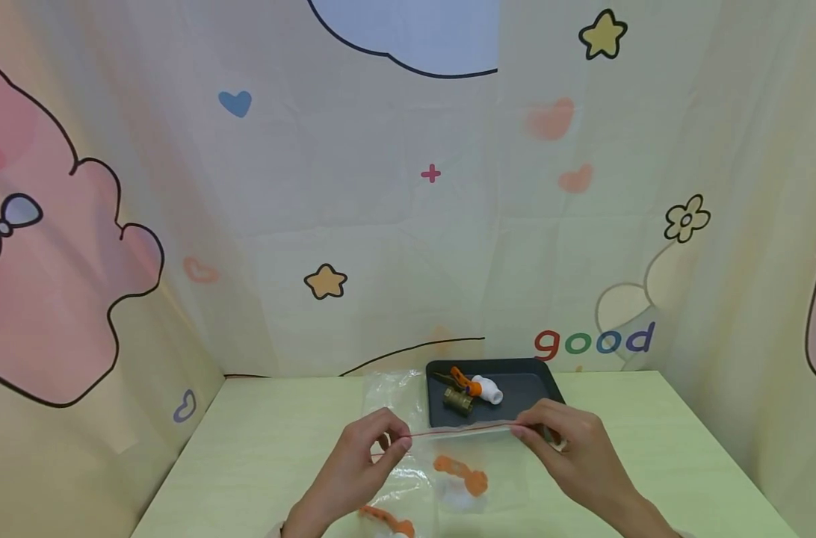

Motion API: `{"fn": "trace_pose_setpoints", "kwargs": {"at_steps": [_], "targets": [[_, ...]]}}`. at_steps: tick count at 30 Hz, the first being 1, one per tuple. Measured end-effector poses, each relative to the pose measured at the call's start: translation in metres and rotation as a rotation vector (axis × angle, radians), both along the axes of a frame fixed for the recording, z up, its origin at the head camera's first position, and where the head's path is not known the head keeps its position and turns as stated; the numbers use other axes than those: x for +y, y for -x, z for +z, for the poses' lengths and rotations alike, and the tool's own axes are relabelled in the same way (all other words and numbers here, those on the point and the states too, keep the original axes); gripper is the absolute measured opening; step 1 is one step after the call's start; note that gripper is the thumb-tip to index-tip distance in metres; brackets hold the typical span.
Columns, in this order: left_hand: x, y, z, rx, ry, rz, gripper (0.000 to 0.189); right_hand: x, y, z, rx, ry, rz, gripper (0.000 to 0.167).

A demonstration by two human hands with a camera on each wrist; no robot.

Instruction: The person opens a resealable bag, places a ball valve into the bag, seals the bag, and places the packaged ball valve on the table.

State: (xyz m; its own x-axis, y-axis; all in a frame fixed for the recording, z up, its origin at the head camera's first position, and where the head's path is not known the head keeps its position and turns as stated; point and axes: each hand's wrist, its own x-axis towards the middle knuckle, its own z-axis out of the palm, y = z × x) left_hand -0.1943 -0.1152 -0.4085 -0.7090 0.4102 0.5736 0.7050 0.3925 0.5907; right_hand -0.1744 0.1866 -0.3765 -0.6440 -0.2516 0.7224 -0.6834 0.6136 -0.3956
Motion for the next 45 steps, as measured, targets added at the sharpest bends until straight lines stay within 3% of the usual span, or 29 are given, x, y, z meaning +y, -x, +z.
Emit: {"fn": "trace_pose_setpoints", "kwargs": {"at_steps": [8, 16, 25, 33, 41, 45], "targets": [[0.008, -0.007, -0.002, -0.02, 0.039, -0.05, 0.006, 0.012, -0.012, -0.006, -0.043, -0.023, -0.005, 0.025], [0.011, -0.015, -0.009, 0.014, 0.049, -0.111, 0.006, 0.019, -0.026, -0.01, -0.095, -0.046, -0.005, 0.028], [0.009, -0.026, -0.007, -0.184, 0.133, -0.108, 0.008, 0.021, -0.033, -0.019, -0.064, -0.047, 0.027, 0.03], [0.007, -0.038, -0.007, -0.144, 0.177, -0.108, 0.008, 0.021, -0.045, -0.023, -0.158, -0.106, 0.009, 0.021], [0.006, -0.041, -0.007, -0.255, 0.228, -0.129, 0.011, 0.023, -0.046, -0.032, -0.03, -0.111, 0.072, 0.033], [0.006, -0.035, -0.012, -0.275, 0.249, -0.128, 0.01, 0.025, -0.043, -0.036, -0.114, -0.131, 0.065, 0.026]]}}
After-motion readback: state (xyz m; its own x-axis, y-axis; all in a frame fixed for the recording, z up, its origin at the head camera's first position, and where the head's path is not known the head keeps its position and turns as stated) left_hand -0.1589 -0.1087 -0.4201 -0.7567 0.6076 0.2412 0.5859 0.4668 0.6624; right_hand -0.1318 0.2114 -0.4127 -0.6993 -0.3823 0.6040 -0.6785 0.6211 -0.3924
